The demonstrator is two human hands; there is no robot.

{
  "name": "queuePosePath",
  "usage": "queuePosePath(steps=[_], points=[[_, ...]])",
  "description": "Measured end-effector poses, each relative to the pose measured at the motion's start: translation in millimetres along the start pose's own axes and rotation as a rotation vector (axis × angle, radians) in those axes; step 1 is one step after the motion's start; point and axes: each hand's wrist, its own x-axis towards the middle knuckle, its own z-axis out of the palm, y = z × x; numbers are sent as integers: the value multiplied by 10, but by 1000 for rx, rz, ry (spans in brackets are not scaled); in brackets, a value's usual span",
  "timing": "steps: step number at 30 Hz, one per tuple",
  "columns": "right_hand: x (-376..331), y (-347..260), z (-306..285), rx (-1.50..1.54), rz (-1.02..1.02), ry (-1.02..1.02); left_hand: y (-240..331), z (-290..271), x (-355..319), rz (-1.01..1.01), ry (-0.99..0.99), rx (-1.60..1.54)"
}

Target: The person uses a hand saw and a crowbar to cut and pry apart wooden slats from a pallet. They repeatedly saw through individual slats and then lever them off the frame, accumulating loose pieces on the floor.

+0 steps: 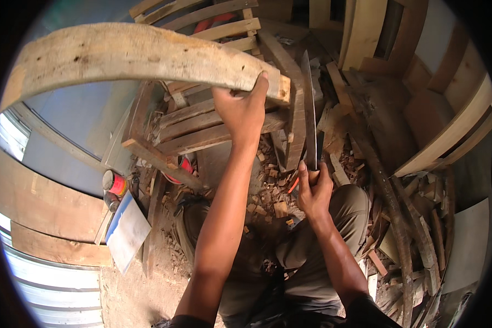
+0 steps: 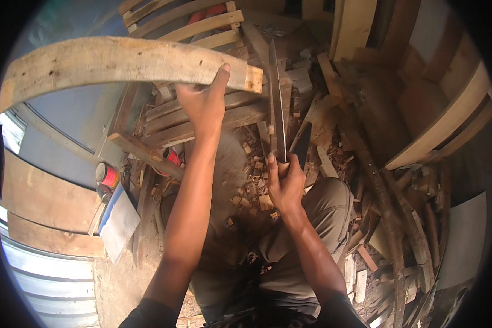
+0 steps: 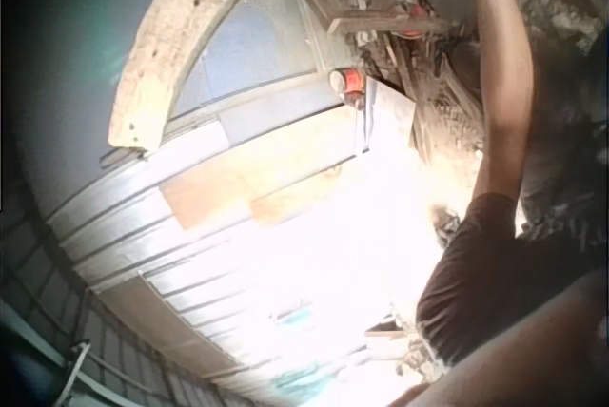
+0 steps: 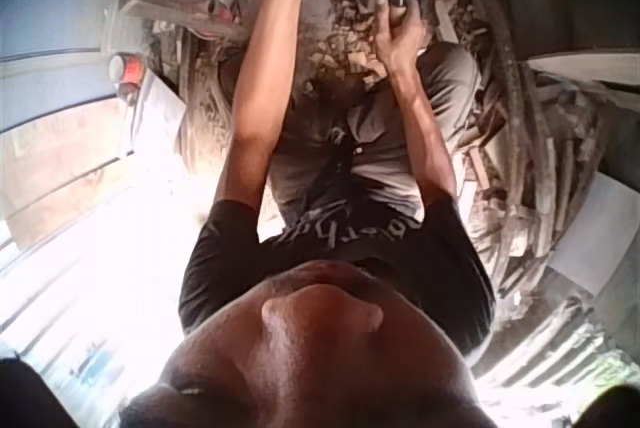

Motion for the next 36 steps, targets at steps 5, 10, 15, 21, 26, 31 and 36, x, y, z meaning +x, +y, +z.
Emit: queuePosePath(steps=[5,10,15,21,26,31,36], points=[[344,-130,-231,49,-19,32,-139,482,130,-129,12,-163],[624,-300,-381,51,17,-28,-261,498,240,-518,150,-177],[750,-305,-320,23,-135,-78,-567,298,319,-673,249,-227],[802,-279,-254,-53,-130,-83,-825,421,251,-918,398,-389],[827,-150,-265,-149,-139,-89,-818,454,136,-918,362,-236],[848,-128,-325,-183,-124,-98,-473,17,195,-1058,-352,143],[786,-486,-161,-1,-99,-114,-421,-196,757,-252,-457,870]])
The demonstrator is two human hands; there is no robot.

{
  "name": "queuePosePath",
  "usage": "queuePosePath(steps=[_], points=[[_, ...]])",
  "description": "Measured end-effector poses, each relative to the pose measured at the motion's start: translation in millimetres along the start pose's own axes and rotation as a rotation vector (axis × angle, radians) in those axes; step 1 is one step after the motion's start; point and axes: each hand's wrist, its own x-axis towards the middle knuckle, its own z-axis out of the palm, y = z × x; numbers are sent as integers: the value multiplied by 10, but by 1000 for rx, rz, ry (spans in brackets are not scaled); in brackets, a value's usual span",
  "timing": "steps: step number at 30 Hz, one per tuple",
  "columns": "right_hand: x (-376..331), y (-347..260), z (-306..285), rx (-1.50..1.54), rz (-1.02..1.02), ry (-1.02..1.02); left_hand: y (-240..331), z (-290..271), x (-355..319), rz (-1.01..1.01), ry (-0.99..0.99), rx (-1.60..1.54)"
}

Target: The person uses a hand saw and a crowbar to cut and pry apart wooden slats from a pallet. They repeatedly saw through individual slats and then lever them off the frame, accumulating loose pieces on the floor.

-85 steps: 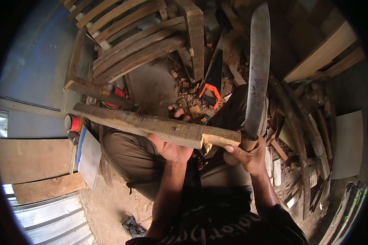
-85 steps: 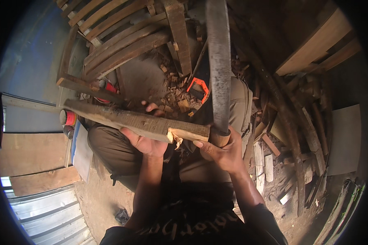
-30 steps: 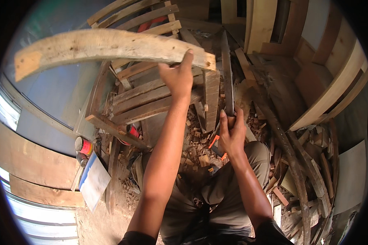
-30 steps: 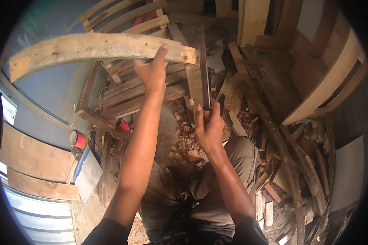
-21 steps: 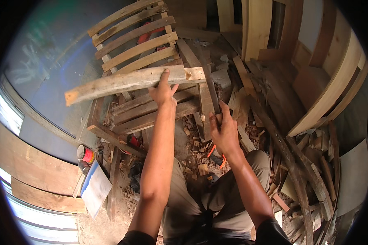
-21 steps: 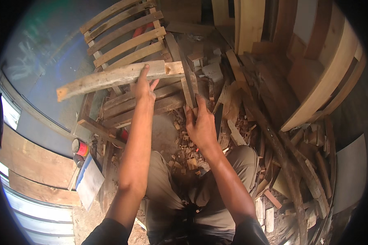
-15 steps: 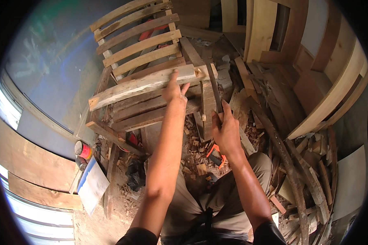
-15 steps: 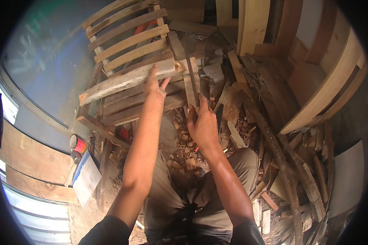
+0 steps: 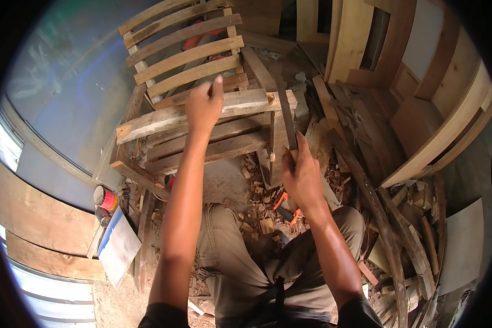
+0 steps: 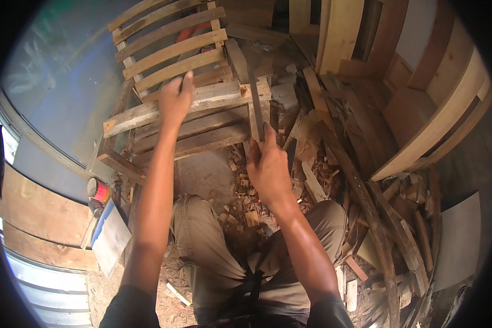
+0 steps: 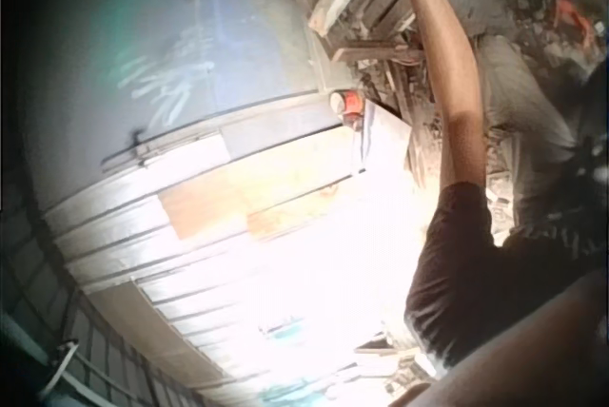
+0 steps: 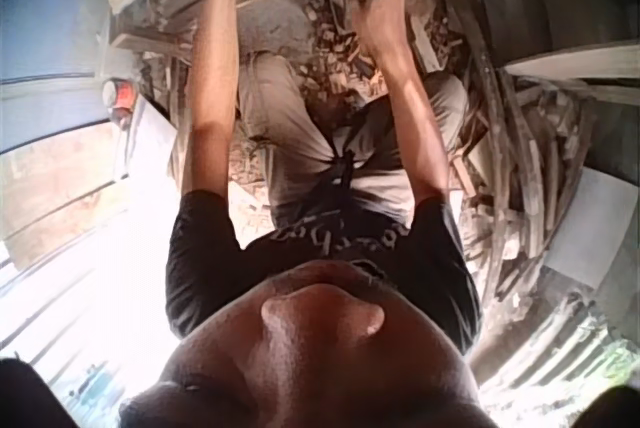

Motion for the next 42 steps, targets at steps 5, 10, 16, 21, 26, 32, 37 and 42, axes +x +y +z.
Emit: queuePosePath(steps=[5,10,16,21,26,32,37,42], points=[[245,-237,150,-139,50,-107,90,352,458,119,-103,442],[335,-72,212,-195,-2,-73,222,357,573,-97,-420,485],[319,-262,151,-344,68,-162,222,280,556,-102,-464,522],[427,-133,219,-388,29,-164,166,350,585,-51,-443,525],[752,-108,234,-475,51,-193,191,367,573,-59,-420,438],[437,-181,123,-345,58,-215,158,311,595,-148,-410,496],[1220,-132,267,-400,255,-308,316,327,560,-91,-426,504],[685,-90,270,-439,33,-250,178,291,665,-163,-442,507]])
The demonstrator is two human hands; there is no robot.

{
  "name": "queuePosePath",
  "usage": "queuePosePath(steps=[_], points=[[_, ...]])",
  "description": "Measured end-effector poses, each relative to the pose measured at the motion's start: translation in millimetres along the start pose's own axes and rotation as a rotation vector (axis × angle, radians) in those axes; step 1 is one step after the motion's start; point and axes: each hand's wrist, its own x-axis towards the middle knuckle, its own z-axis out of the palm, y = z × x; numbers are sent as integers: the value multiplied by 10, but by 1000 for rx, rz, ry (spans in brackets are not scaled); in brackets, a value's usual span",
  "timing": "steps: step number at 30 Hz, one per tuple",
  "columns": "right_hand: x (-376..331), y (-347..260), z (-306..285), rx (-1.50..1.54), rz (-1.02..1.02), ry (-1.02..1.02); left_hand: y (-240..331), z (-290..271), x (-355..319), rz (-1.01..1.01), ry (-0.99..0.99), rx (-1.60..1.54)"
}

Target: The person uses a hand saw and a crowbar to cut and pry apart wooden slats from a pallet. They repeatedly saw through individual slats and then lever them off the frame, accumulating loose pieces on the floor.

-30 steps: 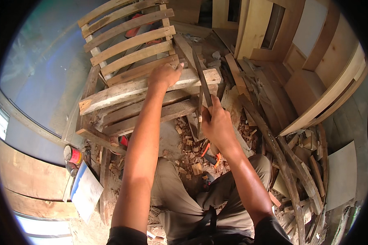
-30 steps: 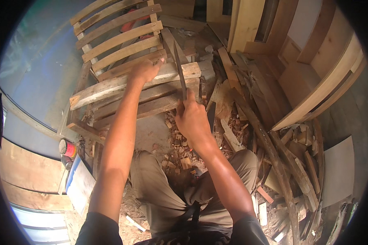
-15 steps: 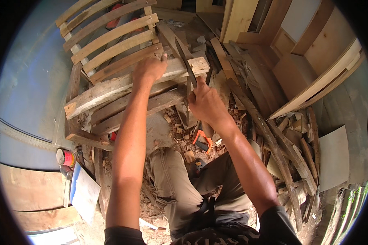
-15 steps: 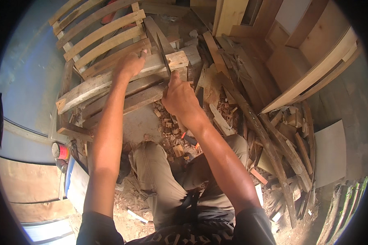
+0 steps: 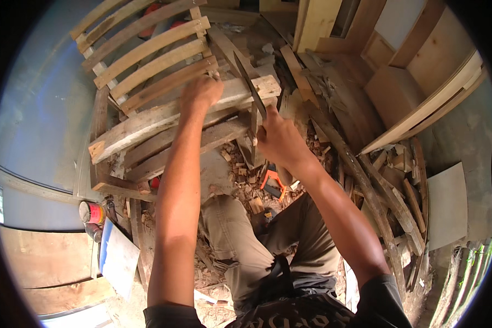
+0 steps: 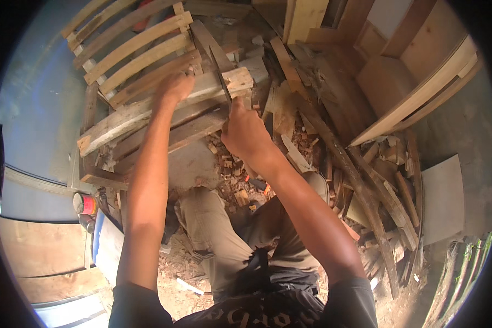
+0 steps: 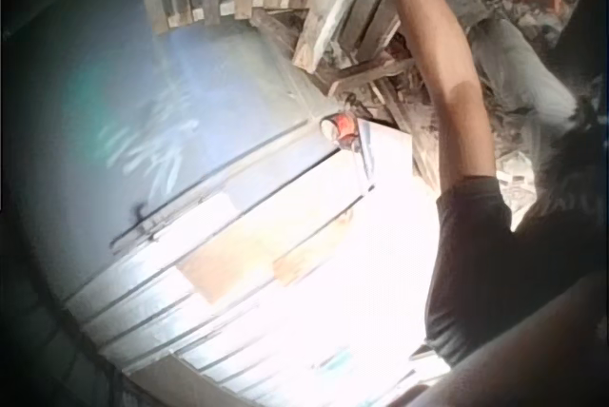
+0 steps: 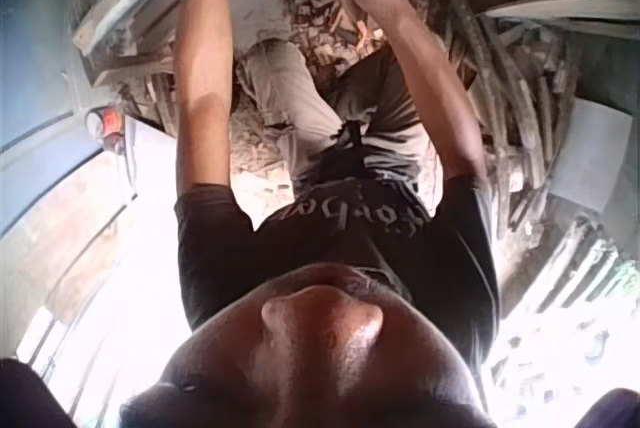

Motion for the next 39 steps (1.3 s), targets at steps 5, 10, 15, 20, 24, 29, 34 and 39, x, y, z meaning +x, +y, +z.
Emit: queuePosePath(steps=[5,10,15,20,24,29,34,39], points=[[36,19,-120,-500,61,-92,67,198,-1,50,52,38],[212,-26,-681,-574,-46,-107,46,67,9,58,-7,18],[-50,178,-560,134,172,189,-11,119,57,7,80,-18],[-259,184,-209,459,268,159,87,117,34,4,59,-19],[-275,-60,-171,456,190,71,-95,165,158,-10,55,33],[-187,-56,-110,310,111,21,-16,145,99,3,19,28],[201,-20,24,4,39,63,93,118,92,-12,-16,58],[-398,-39,-51,-166,31,-42,0,120,26,-27,45,48]])
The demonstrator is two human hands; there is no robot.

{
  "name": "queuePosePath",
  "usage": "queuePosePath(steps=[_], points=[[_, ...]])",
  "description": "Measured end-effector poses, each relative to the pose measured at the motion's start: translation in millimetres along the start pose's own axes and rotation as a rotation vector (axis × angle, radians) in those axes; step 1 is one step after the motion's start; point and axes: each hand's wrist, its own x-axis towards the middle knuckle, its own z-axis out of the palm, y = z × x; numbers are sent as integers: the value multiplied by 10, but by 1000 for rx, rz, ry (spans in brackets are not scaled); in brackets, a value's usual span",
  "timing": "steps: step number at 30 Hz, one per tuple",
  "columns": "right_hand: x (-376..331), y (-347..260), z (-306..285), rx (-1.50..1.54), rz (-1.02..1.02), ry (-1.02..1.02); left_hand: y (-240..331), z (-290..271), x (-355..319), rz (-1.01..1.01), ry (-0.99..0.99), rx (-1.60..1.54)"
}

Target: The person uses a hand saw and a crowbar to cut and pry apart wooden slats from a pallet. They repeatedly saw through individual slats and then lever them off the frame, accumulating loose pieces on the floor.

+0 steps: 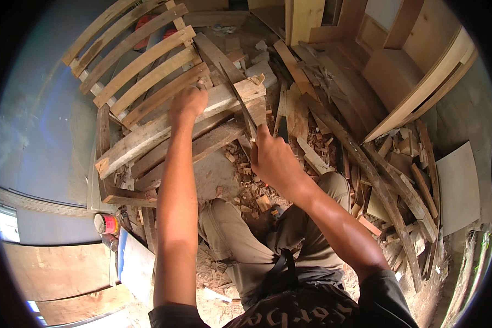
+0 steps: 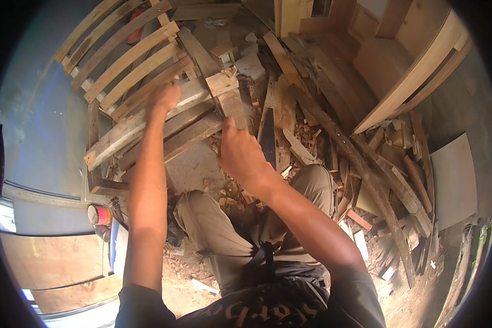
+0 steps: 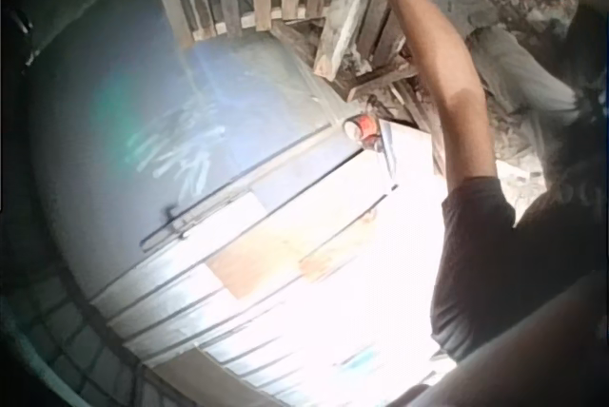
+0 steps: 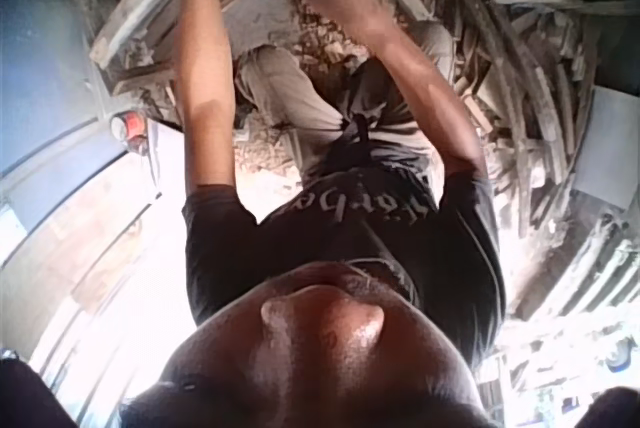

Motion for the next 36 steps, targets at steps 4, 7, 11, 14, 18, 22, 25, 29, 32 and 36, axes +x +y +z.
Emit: queuePosePath(steps=[4,7,11,14,18,22,25,29,32,36], points=[[281,-68,-206,-344,8,-156,-35,44,131,20,-57,20],[406,167,-403,-385,-30,-112,127,-37,-16,9,-70,-21],[259,459,-469,-133,18,168,62,-52,38,34,-59,-27],[134,461,-477,407,256,213,4,-27,69,54,-40,2],[162,561,-352,1026,391,78,-1,17,69,43,6,9],[345,658,-196,1098,367,185,69,23,6,8,62,11],[355,608,-78,789,195,245,3,9,62,19,7,57],[126,458,-40,232,-74,246,50,-39,-52,13,3,-15],[65,392,-38,-30,-101,213,82,-82,-190,-40,200,-224],[105,395,-62,-99,-71,97,-367,368,-519,260,692,-1091]])
